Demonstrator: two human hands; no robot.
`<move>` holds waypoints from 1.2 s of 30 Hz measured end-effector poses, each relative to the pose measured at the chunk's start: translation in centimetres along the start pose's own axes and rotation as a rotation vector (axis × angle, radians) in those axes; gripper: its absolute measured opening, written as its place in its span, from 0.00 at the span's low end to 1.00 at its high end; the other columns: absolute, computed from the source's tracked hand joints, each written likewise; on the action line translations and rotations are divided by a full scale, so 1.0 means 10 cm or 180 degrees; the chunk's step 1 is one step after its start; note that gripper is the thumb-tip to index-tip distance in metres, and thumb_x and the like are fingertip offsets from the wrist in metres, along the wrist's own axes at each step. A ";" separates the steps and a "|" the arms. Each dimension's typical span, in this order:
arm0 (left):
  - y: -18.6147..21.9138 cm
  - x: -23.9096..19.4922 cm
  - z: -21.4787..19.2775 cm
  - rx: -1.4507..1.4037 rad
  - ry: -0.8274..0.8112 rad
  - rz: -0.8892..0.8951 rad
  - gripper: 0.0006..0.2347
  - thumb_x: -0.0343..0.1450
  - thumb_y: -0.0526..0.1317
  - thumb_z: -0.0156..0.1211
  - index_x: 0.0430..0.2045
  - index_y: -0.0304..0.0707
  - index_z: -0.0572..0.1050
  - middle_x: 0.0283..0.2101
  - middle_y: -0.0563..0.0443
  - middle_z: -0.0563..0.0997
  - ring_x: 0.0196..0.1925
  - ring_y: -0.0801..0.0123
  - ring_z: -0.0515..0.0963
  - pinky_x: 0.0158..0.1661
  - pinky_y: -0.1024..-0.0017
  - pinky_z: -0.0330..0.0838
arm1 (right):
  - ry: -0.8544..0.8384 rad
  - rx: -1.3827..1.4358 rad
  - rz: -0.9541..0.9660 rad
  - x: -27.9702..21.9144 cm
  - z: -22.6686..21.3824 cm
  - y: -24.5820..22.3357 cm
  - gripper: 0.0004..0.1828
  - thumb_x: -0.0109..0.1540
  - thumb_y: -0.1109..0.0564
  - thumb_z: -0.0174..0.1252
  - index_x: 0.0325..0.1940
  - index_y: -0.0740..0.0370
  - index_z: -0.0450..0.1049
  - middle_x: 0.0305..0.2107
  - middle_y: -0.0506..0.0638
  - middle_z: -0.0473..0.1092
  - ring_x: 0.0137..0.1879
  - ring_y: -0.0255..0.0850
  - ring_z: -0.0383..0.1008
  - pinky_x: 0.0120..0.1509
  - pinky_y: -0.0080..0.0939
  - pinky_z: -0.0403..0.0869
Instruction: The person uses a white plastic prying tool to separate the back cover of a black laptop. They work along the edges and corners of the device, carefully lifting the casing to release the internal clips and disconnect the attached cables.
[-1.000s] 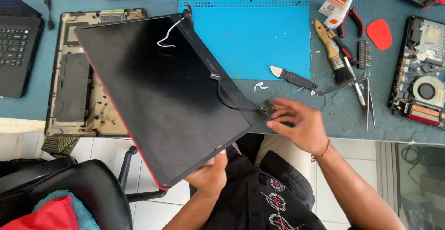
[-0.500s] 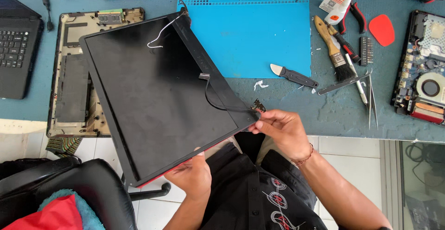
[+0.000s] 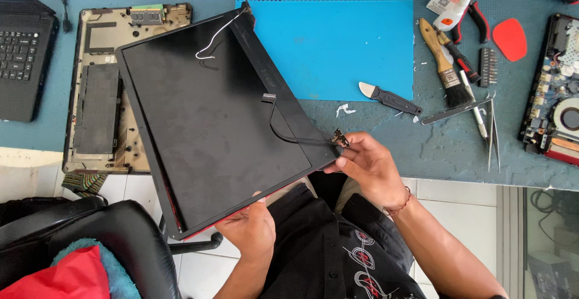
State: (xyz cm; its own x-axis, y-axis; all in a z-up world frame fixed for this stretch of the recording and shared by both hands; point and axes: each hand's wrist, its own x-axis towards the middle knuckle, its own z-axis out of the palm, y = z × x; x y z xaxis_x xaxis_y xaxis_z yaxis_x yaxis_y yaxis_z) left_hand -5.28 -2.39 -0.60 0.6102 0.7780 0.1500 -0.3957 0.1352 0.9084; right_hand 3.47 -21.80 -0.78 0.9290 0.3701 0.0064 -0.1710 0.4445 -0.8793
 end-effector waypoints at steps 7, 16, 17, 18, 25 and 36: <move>0.08 0.02 0.02 0.0099 -0.0015 -0.0093 0.12 0.57 0.21 0.57 0.28 0.37 0.72 0.29 0.55 0.78 0.37 0.73 0.77 0.47 0.69 0.73 | -0.0181 -0.0355 -0.0085 0.01 0.00 -0.03 0.14 0.60 0.68 0.53 0.49 0.65 0.62 0.40 0.53 0.65 0.42 0.49 0.76 0.48 0.45 0.80; 0.12 0.02 0.02 0.0466 0.0004 -0.0036 0.10 0.57 0.20 0.56 0.15 0.39 0.68 0.19 0.59 0.74 0.28 0.77 0.74 0.39 0.74 0.73 | -0.0483 -0.0500 0.0076 0.09 -0.07 -0.21 0.12 0.58 0.69 0.56 0.44 0.70 0.64 0.34 0.50 0.62 0.38 0.38 0.69 0.45 0.39 0.79; 0.12 0.02 0.01 0.0405 0.0008 -0.0034 0.10 0.57 0.21 0.57 0.18 0.39 0.69 0.21 0.59 0.75 0.30 0.77 0.75 0.41 0.73 0.73 | -0.0524 -0.0616 0.0099 0.09 -0.08 -0.24 0.13 0.57 0.69 0.57 0.45 0.69 0.65 0.36 0.51 0.63 0.39 0.36 0.68 0.46 0.37 0.78; 0.13 0.03 0.01 0.0344 0.0012 -0.0033 0.10 0.56 0.22 0.58 0.21 0.39 0.70 0.23 0.59 0.76 0.32 0.77 0.75 0.43 0.73 0.72 | -0.0566 -0.0732 0.0122 0.10 -0.10 -0.27 0.14 0.57 0.69 0.58 0.45 0.68 0.66 0.38 0.52 0.64 0.39 0.35 0.67 0.48 0.36 0.76; 0.16 0.08 -0.01 0.0308 0.0024 -0.0050 0.10 0.55 0.21 0.55 0.17 0.39 0.69 0.23 0.60 0.73 0.31 0.77 0.72 0.39 0.76 0.70 | -0.0669 -0.0409 0.0208 0.14 -0.13 -0.16 0.13 0.56 0.69 0.58 0.42 0.67 0.65 0.35 0.52 0.63 0.36 0.42 0.73 0.41 0.39 0.80; 0.01 0.04 -0.15 -0.0020 -0.0011 -0.0057 0.18 0.57 0.22 0.60 0.40 0.34 0.71 0.38 0.51 0.79 0.42 0.72 0.77 0.50 0.70 0.72 | -0.0541 0.1129 0.1067 0.14 -0.20 -0.03 0.13 0.57 0.74 0.54 0.42 0.64 0.66 0.26 0.52 0.67 0.44 0.72 0.75 0.31 0.49 0.81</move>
State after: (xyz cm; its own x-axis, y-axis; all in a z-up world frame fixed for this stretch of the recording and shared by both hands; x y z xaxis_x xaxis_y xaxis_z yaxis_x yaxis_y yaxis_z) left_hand -6.12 -1.18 -1.05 0.6195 0.7733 0.1350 -0.3891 0.1530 0.9084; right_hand 5.44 -23.02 -1.44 0.7427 0.6538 -0.1448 -0.5783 0.5172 -0.6310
